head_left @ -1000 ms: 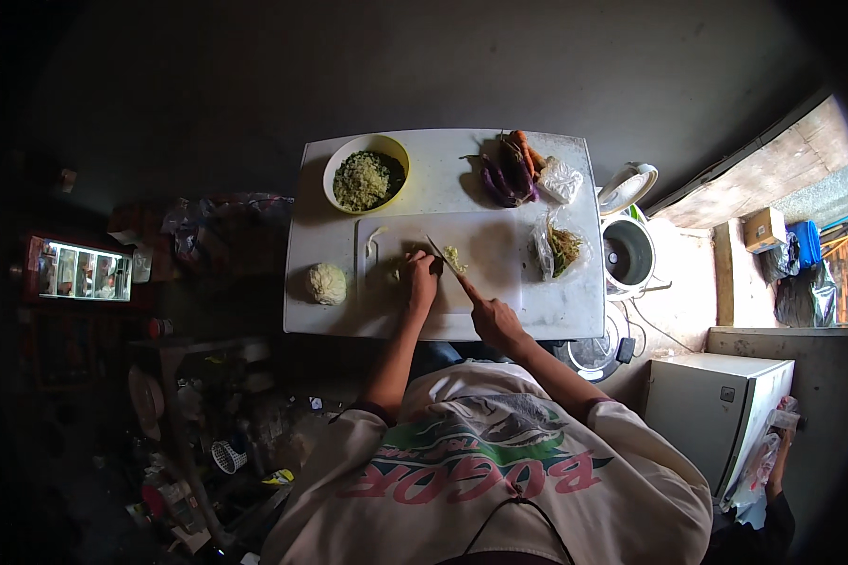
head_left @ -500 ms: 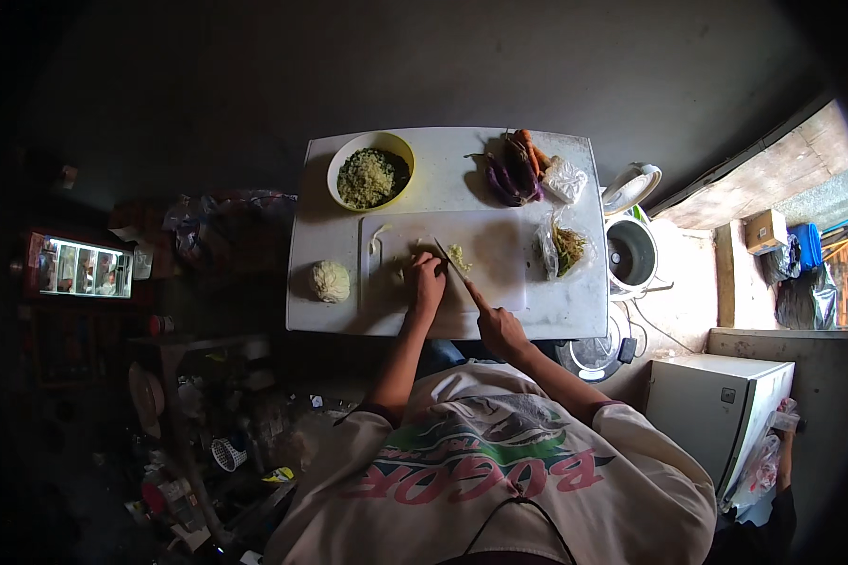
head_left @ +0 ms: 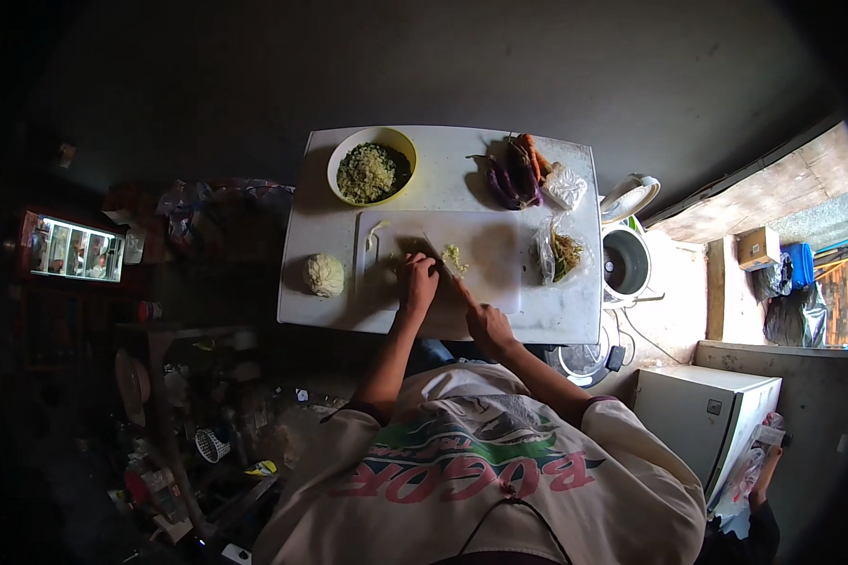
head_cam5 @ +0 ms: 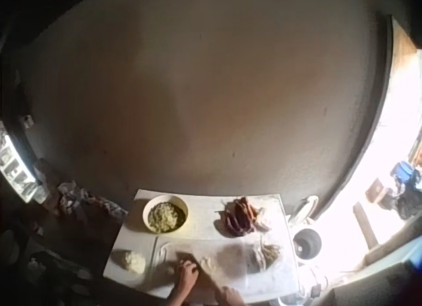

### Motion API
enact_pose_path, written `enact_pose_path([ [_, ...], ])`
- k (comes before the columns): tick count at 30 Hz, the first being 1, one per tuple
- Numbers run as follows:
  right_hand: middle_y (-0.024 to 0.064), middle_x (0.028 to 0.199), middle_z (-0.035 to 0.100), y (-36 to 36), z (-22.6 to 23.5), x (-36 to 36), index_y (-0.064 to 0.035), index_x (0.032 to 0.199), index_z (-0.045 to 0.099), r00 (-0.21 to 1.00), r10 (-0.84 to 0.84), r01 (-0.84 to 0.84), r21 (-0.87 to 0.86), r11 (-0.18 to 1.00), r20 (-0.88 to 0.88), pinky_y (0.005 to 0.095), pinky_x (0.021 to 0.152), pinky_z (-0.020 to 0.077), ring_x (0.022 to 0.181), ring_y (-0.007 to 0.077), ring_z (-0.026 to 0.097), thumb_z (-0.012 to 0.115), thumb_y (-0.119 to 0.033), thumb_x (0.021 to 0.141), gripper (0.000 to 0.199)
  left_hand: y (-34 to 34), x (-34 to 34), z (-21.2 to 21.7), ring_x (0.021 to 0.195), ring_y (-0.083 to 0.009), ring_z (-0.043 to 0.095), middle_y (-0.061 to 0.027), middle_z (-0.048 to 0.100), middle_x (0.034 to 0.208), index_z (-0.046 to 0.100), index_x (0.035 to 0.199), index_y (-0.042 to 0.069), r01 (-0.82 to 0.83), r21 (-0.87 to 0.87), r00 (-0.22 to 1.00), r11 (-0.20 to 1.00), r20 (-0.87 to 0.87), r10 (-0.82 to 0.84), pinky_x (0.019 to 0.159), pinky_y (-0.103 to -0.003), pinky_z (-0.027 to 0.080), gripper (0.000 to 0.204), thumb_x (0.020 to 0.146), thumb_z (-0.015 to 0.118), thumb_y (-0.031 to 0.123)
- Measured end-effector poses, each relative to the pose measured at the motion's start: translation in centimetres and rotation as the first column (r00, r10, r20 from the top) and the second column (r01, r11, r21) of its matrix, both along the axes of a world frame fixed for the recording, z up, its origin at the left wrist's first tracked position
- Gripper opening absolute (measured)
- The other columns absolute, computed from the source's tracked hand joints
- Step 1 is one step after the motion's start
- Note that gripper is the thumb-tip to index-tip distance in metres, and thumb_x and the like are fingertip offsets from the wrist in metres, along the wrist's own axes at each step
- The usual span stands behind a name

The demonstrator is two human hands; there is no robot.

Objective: The person tears a cabbage leaf by hand and finely chops it on a cutting board using a knife.

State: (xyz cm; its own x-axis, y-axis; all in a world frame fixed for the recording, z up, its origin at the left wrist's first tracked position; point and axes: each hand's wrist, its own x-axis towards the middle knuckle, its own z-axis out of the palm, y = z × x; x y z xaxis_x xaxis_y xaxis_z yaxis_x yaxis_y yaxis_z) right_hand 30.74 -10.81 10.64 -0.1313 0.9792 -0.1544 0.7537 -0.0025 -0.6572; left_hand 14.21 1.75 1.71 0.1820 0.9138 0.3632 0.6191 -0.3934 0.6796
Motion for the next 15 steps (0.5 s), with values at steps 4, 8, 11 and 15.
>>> enact_pose_path([
  [4, 0.0274, 0.077, 0.066, 1.6, 2.8, -0.5, -0.0296, 0.158, 0.017, 0.999, 0.016, -0.013, -0.078, 0.997, 0.040, 0.0597, 0.068, 0.0514, 0.073, 0.0472, 0.066, 0.046, -0.006, 0.090, 0.078, 0.4, -1.2, -1.1, 0.088, -0.0378, 0.059, -0.0155, 0.063, 0.082, 0.068, 0.079, 0.000, -0.030, -0.017, 0.992, 0.999, -0.124, 0.028, 0.082, -0.046, 0.048, 0.017, 0.063, 0.070, -0.005],
  [8, 0.0269, 0.076, 0.066, -0.9, 2.2, -0.2, -0.0293, 0.158, 0.018, 0.998, 0.036, -0.029, -0.111, 0.993, 0.060, 0.0585, 0.067, 0.0516, 0.072, 0.0473, 0.066, 0.047, -0.007, 0.091, 0.076, 0.2, -1.1, -0.8, 0.085, -0.0371, 0.058, -0.0155, 0.063, 0.081, 0.071, 0.079, 0.001, -0.047, 0.061, 0.998, 0.997, -0.029, 0.049, 0.076, -0.045, 0.048, 0.019, 0.061, 0.068, -0.005],
  [11, 0.0267, 0.075, 0.065, -0.8, -1.1, 0.3, -0.0286, 0.158, 0.018, 0.997, -0.013, 0.015, -0.023, 1.000, 0.072, 0.0581, 0.067, 0.0517, 0.071, 0.0475, 0.065, 0.048, -0.008, 0.092, 0.075, 0.3, -0.7, 0.4, 0.085, -0.0364, 0.058, -0.0144, 0.064, 0.081, 0.071, 0.079, 0.002, -0.026, 0.000, 0.999, 1.000, -0.025, 0.026, 0.076, -0.045, 0.048, 0.020, 0.061, 0.068, -0.005],
  [15, 0.0260, 0.073, 0.065, 1.7, 0.6, -0.7, -0.0254, 0.158, 0.018, 0.999, -0.017, 0.018, -0.012, 1.000, 0.031, 0.0582, 0.066, 0.0514, 0.069, 0.0477, 0.064, 0.049, -0.009, 0.092, 0.075, 0.1, -1.2, 1.4, 0.085, -0.0357, 0.059, -0.0131, 0.064, 0.080, 0.071, 0.078, 0.002, -0.038, 0.025, 0.986, 0.999, -0.163, 0.041, 0.077, -0.043, 0.049, 0.017, 0.062, 0.070, -0.004],
])
